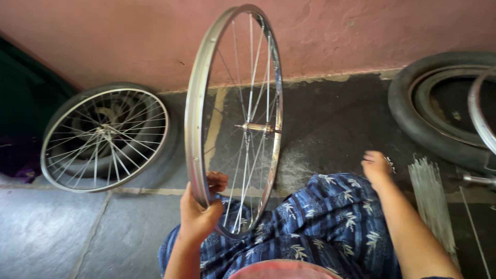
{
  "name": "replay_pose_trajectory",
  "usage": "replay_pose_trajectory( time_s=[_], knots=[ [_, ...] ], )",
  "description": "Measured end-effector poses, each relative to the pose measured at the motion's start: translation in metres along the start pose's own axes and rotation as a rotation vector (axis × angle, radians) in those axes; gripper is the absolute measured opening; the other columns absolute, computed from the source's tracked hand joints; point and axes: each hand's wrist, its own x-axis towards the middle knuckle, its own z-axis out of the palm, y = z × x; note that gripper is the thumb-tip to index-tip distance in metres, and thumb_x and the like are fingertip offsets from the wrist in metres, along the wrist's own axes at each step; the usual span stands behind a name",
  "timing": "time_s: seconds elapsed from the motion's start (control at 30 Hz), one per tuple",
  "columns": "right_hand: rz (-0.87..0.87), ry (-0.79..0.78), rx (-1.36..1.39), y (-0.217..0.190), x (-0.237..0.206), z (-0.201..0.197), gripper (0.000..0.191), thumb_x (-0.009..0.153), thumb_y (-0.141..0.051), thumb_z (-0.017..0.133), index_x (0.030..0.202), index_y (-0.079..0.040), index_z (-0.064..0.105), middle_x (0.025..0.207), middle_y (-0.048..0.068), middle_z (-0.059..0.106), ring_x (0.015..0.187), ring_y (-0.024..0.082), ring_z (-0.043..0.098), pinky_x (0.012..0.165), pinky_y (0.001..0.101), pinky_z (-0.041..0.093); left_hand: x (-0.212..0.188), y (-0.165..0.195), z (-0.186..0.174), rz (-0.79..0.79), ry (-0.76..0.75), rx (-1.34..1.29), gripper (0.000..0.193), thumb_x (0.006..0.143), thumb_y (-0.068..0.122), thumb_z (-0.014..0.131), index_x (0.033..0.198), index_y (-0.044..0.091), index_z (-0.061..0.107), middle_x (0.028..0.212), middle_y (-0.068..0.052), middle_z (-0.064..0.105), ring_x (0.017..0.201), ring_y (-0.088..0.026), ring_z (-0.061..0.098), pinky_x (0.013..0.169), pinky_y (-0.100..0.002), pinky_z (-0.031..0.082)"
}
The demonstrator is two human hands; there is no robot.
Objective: The person sits on the floor lacing a bicycle wheel, threading spokes through the hub and inserting them into the rim holes one at a time, turning the rim as they work. They pick new spokes from a bundle on the floor beside them and continue threading spokes around the wheel.
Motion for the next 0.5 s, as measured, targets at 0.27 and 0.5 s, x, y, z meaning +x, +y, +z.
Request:
replay_pose_trajectory(
  time_s=[0.27, 0.5],
  knots=[
    [0.269, 0.254, -0.262, 0.062, -0.037, -0.081, 0.017, 0.096, -0.004, 0.063, 0.108, -0.006, 0.075, 0.103, 0.015, 0.079, 0.097, 0.028, 0.076, 0.088, 0.0364, 0.057, 0.000, 0.019, -0.001, -0.027, 0.037, 0.027, 0.056, 0.068, -0.015, 0.049, 0.123, -0.007, 0.055, 0.118, -0.017, 0.067, 0.113, -0.025, 0.067, 0.101, -0.038, 0.055],
    [0.048, 0.146, -0.466, 0.065, -0.033, -0.058, 0.020, 0.091, -0.025, 0.077, 0.111, -0.020, 0.077, 0.109, 0.007, 0.075, 0.101, 0.032, 0.070, 0.087, 0.0439, 0.055, 0.001, 0.026, 0.000, -0.042, 0.042, 0.065, 0.055, 0.067, -0.017, 0.049, 0.121, -0.008, 0.054, 0.119, -0.018, 0.067, 0.112, -0.025, 0.067, 0.099, -0.038, 0.055]
  ],
)
